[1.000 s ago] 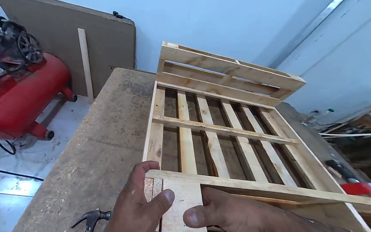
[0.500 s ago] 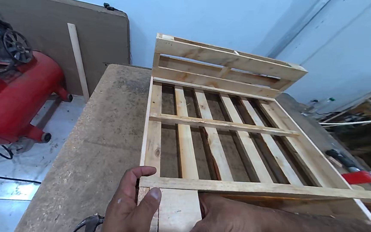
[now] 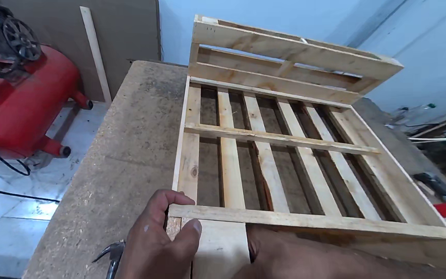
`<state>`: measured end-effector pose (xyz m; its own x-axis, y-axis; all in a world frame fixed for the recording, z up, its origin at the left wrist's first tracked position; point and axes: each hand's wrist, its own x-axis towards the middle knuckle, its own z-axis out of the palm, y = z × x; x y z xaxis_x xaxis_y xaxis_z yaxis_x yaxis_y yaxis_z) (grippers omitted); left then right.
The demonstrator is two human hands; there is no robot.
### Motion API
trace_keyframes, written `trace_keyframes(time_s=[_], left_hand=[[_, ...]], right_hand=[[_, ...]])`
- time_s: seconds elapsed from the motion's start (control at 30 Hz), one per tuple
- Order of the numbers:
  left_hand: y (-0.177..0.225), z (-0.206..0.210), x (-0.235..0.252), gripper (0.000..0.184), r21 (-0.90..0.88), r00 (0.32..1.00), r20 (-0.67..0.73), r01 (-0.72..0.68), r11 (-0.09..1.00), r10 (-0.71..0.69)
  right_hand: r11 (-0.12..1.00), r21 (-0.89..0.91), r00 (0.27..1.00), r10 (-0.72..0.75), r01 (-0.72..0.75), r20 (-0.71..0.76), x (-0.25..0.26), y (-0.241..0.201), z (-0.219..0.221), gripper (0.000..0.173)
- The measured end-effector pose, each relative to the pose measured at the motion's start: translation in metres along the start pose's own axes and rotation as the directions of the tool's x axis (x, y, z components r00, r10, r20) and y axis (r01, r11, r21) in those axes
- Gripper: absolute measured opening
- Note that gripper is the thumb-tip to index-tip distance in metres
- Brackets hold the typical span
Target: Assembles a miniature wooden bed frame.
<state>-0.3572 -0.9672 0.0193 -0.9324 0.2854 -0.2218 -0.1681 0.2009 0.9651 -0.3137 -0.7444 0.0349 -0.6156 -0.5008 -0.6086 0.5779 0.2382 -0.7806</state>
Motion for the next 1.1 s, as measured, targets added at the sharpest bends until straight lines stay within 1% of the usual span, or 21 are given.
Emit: trace_keyframes(time_s=[0.07,0.17,0.27,0.33,0.4,0.47,0.57,0.6,0.67,0.73,0.83,0.87,0.9,0.97,1.0,1.03,1.1], left_hand=[[0.001,0.001,0.002,0.030,-0.007,1.000,-0.012,0.006,1.000,-0.006],[-0.003,0.002,0.003,0.027,-0.056,1.000,-0.017,-0.008,0.998,0.008],[-0.002,0.002,0.003,0.026,-0.080,1.000,-0.015,-0.014,0.997,0.013],[-0.002,0.001,0.004,0.025,-0.088,1.000,-0.008,-0.010,0.996,0.009],[-0.003,0.000,0.003,0.023,-0.091,1.000,-0.001,-0.002,0.996,0.002],[-0.003,-0.001,0.003,0.022,-0.094,1.000,0.015,-0.002,0.996,0.003],[-0.004,0.001,0.001,0.021,-0.134,1.000,0.017,-0.014,0.991,0.016],[-0.004,0.001,0.001,0.021,-0.137,1.000,0.018,-0.013,0.991,0.015],[-0.003,0.001,0.001,0.020,-0.121,1.000,0.017,-0.005,0.993,0.007],[-0.002,0.001,0.001,0.020,-0.086,1.000,0.019,0.000,0.996,0.002],[-0.003,0.000,0.002,0.021,-0.047,0.999,0.027,-0.042,0.998,0.044],[-0.004,-0.001,0.001,0.020,-0.040,0.998,0.031,-0.052,0.998,0.053],[-0.004,-0.001,0.001,0.021,-0.034,0.998,0.030,-0.051,0.998,0.052],[-0.002,0.000,0.001,0.021,-0.025,1.000,0.016,-0.020,1.000,0.020],[0.000,0.000,0.001,0.022,-0.019,1.000,0.006,0.007,1.000,-0.006],[0.001,0.001,0.002,0.021,-0.030,1.000,0.000,0.022,0.999,-0.022],[0.001,0.003,0.002,0.021,-0.041,1.000,-0.007,0.015,0.999,-0.016]], right_hand=[[0.999,0.012,0.999,-0.035,0.035,-0.010,0.000,0.002,0.002,0.022],[0.999,0.007,0.999,-0.041,0.041,-0.021,0.001,-0.001,0.002,0.033],[0.997,0.073,0.999,-0.001,0.004,-0.036,0.001,-0.001,0.002,0.032],[0.991,0.122,0.997,0.067,-0.063,-0.026,0.002,-0.001,0.002,0.029],[0.985,0.126,0.992,0.121,-0.118,-0.024,0.003,-0.002,0.002,0.029],[0.993,0.037,0.993,0.111,-0.110,-0.037,0.002,-0.006,0.001,0.031],[0.975,-0.224,0.998,-0.002,-0.012,-0.063,-0.001,-0.005,0.000,0.041],[0.963,-0.271,0.998,-0.017,0.000,-0.061,-0.002,-0.003,0.000,0.043],[0.958,-0.287,0.999,0.017,-0.026,-0.035,-0.002,-0.003,-0.003,0.040],[0.965,-0.256,0.998,0.058,-0.058,-0.006,-0.002,-0.005,-0.004,0.037],[0.969,-0.219,0.993,0.121,-0.118,0.001,-0.005,-0.017,-0.002,0.035],[0.971,-0.210,0.993,0.115,-0.111,0.007,-0.005,-0.017,-0.001,0.035],[0.977,-0.201,0.997,0.072,-0.066,0.022,-0.004,-0.012,-0.003,0.036],[0.974,-0.199,0.993,-0.098,0.108,0.059,0.001,0.010,-0.008,0.037],[0.962,-0.216,0.985,-0.152,0.165,0.076,0.003,0.016,-0.009,0.035],[0.957,-0.243,0.987,-0.143,0.157,0.075,0.001,0.011,-0.008,0.032],[0.950,-0.306,0.998,-0.056,0.060,0.025,-0.002,-0.004,0.000,0.028]])
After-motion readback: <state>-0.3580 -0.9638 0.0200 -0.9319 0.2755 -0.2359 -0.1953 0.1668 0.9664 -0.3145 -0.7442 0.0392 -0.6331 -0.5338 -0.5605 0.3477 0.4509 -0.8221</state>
